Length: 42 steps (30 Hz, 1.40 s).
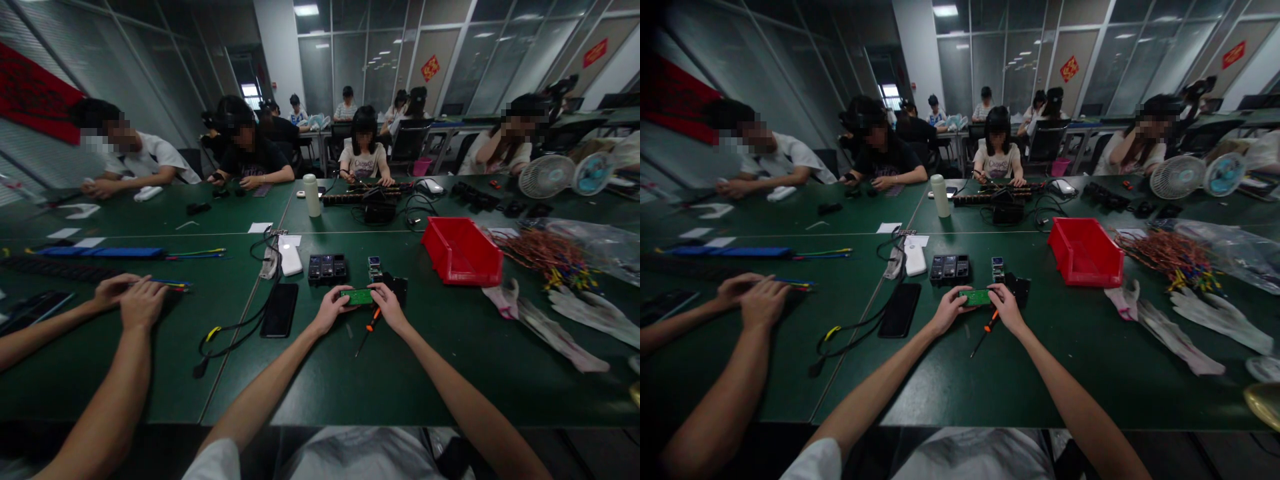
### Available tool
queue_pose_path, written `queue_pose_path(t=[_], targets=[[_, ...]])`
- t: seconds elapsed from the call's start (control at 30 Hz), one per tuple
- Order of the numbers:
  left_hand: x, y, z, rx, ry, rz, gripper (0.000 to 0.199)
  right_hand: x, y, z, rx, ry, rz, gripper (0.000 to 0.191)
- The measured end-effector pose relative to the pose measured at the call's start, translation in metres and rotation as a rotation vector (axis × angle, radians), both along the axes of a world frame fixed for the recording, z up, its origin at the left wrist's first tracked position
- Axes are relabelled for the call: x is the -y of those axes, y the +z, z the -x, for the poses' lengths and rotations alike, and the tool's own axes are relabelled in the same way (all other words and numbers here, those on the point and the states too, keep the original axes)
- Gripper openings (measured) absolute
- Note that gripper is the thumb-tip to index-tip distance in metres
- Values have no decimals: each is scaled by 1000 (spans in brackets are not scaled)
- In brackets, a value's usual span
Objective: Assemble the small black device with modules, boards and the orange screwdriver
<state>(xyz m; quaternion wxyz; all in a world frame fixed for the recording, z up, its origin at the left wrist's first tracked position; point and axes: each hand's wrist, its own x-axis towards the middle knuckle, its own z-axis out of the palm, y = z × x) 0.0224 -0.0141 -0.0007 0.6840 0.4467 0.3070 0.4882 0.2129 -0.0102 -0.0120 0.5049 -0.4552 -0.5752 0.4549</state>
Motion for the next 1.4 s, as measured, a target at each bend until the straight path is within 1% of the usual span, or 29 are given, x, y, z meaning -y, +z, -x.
queue_pose_path(t=[0.23,0.4,0.6,0.77,0.93,1.07,1.4], targets=[[1,0,0,1,9,-18,35,0,0,0,-15,9,4,30],[3,3,1,-45,16,-40,39,2,1,1,59,6,-28,28],[5,9,1,-121,-2,-77,44,4,2,0,107,-13,-32,28],[5,9,1,-260,48,-175,47,5,4,1,111,-21,-54,28],[4,8,2,-340,90,-236,46,5,5,2,131,-11,-84,28],[3,7,2,-363,113,-277,45,6,6,3,146,2,-98,30],[4,5,0,-403,138,-294,44,10,12,6,149,6,-106,35]])
